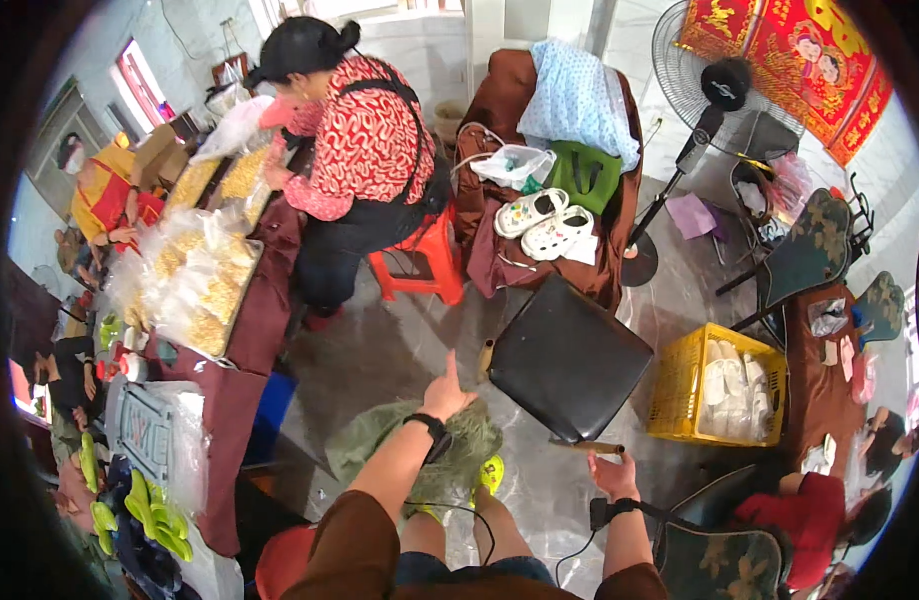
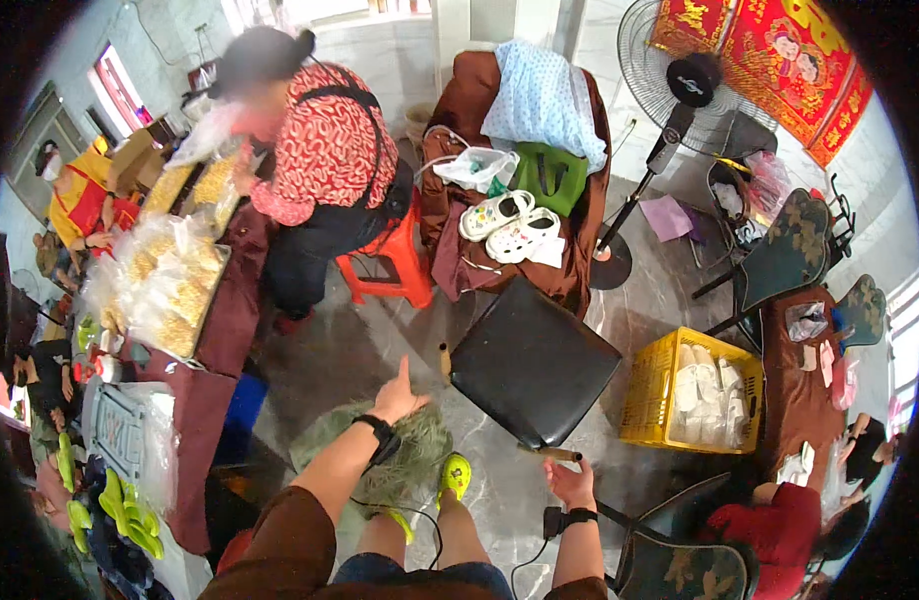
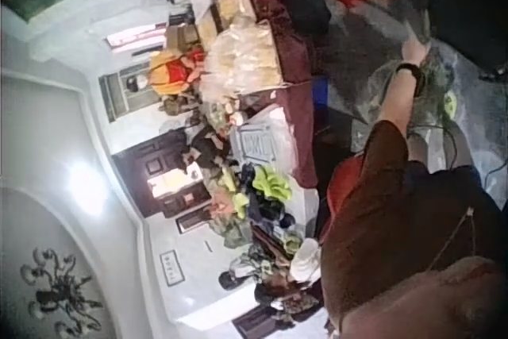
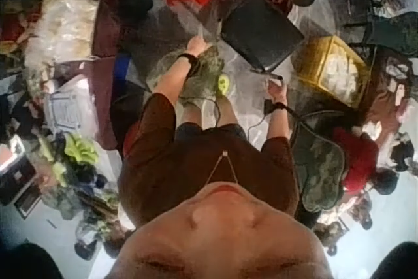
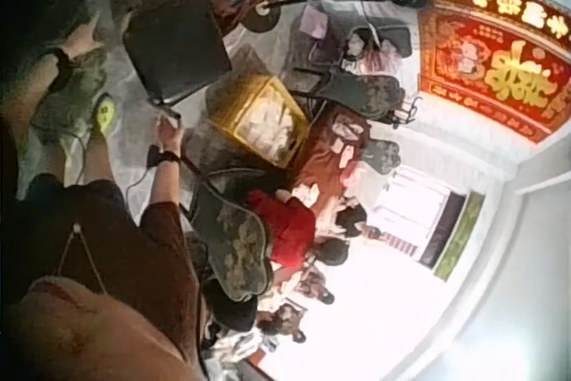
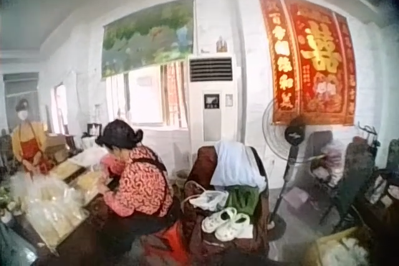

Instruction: Packing manufactured shoes into plastic bags and sorting materials in a workshop.

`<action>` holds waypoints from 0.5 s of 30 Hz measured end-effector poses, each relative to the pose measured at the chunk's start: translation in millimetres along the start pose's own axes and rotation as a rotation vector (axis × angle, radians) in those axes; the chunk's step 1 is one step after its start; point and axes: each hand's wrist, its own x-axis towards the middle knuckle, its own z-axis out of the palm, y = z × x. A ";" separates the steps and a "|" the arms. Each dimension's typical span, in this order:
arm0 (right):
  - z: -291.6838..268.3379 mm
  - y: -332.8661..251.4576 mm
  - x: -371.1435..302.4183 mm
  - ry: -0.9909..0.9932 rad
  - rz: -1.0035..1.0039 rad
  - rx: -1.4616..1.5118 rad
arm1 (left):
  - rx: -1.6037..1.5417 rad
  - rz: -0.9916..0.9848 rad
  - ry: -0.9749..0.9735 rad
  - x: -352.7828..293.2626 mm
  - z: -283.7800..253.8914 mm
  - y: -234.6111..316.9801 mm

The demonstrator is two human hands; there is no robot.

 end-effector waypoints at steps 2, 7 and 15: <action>19.4 5.9 15.3 0.167 -0.091 0.035 | -0.044 -0.067 -0.030 39.9 1.1 -9.0; 34.1 -4.9 29.3 0.184 -0.182 -0.215 | -0.529 0.092 -0.095 121.3 42.0 -24.5; 29.6 16.8 40.6 0.205 -0.117 -0.116 | -0.133 0.162 0.001 78.9 20.3 -62.0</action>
